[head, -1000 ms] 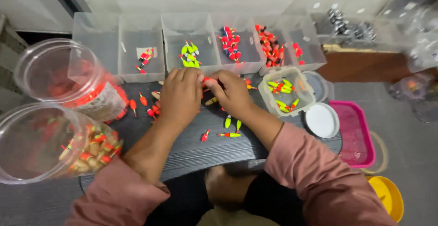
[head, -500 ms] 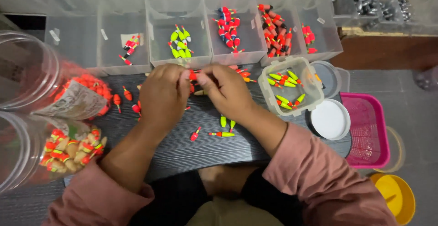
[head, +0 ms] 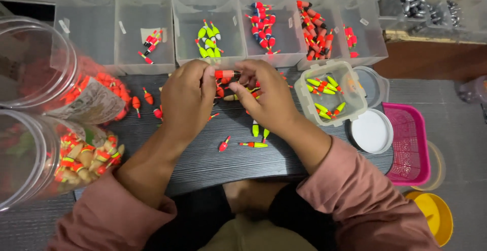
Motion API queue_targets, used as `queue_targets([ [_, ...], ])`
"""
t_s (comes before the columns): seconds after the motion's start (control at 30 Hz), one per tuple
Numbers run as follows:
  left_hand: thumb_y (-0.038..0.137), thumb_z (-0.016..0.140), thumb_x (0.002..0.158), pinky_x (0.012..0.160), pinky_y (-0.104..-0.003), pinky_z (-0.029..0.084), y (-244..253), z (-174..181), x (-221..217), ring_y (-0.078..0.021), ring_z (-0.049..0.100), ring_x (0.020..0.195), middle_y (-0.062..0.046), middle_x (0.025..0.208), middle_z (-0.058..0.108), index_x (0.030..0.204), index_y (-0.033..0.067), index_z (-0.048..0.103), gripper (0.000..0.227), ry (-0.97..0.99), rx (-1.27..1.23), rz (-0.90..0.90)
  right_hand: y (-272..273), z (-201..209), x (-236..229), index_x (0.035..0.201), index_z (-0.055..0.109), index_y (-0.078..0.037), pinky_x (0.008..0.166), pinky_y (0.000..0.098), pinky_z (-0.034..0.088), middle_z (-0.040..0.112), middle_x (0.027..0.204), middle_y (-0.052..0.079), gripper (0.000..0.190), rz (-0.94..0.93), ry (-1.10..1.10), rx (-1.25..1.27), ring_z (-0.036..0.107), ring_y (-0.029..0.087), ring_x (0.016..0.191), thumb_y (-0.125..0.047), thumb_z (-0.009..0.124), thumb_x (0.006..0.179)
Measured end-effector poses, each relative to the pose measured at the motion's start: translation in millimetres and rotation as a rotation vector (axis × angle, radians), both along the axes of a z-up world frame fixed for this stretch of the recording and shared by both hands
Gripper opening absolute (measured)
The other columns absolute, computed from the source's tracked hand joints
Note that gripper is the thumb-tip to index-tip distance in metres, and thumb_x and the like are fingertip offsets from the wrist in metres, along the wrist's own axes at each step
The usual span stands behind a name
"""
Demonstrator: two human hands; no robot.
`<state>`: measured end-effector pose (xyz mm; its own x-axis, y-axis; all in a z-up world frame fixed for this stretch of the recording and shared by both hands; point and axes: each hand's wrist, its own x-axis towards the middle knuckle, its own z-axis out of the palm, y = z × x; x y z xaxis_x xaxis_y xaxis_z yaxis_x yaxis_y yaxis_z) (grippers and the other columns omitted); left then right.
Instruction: The person assembles small, colorful fishing floats by hand, picking up individual components from a table and joining them together. They place the completed floats into a small plastic container and occasionally sort the remaining pieces.
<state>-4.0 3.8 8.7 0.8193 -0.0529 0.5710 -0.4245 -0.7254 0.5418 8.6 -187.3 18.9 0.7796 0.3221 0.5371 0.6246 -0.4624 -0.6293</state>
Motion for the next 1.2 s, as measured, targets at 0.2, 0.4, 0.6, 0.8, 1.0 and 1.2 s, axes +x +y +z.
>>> queue_targets([
  [0.2,0.023,0.050,0.108,0.067,-0.047,0.052,-2,4,0,-0.0397,0.064,0.073,-0.012,0.072,0.056,0.094,0.0088,0.063,0.024,-0.008,-0.061,-0.095,-6,4,2,0.114,0.069,-0.010,0.078,0.0431,0.054,0.062,0.083,0.007,0.017,0.008,-0.050,-0.132,0.066,0.032,0.082,-0.019,0.066,0.100],
  [0.4,0.035,0.050,0.108,0.069,-0.043,0.054,-1,14,-5,-0.0316,0.066,0.076,-0.006,0.078,0.061,0.108,0.0136,0.062,0.025,0.026,-0.089,-0.153,-19,39,4,0.103,0.073,-0.005,0.077,0.0464,0.052,0.063,0.073,0.012,0.011,-0.021,-0.148,-0.166,0.064,0.037,0.073,-0.014,0.071,0.099],
  [0.6,0.022,0.065,0.098,0.057,-0.045,0.047,-3,7,-3,-0.0274,0.065,0.082,0.000,0.095,0.066,0.101,0.0134,0.071,0.011,0.121,0.167,-0.175,-85,53,25,0.093,0.072,-0.011,0.060,0.0347,0.048,0.069,0.077,0.002,0.007,-0.689,-0.344,-0.257,0.063,0.017,0.062,-0.012,0.072,0.100],
  [0.8,0.030,0.075,0.087,0.071,-0.042,0.050,-4,-3,-1,-0.0267,0.060,0.093,-0.001,0.101,0.067,0.109,0.0190,0.072,0.025,0.106,0.345,-0.275,-99,52,31,0.126,0.064,-0.009,0.078,0.0482,0.043,0.067,0.099,0.002,0.032,-0.755,-0.322,-0.397,0.062,0.027,0.088,-0.022,0.073,0.098],
  [1.0,0.028,0.080,0.079,0.081,-0.042,0.051,-3,4,-4,-0.0254,0.061,0.091,-0.003,0.096,0.066,0.111,0.0148,0.074,0.035,0.155,0.426,-0.281,-51,43,5,0.091,0.076,-0.012,0.072,0.0454,0.054,0.069,0.080,0.010,0.006,-0.089,-0.056,-0.602,0.068,0.035,0.078,-0.013,0.076,0.085],
  [1.2,0.028,0.080,0.079,0.078,-0.040,0.051,-4,-5,-1,-0.0235,0.060,0.089,0.000,0.092,0.064,0.108,0.0168,0.074,0.032,0.072,0.400,-0.272,-46,17,14,0.092,0.074,-0.014,0.071,0.0430,0.056,0.067,0.083,0.009,0.009,-0.019,0.050,-0.859,0.069,0.034,0.083,-0.011,0.070,0.085],
])
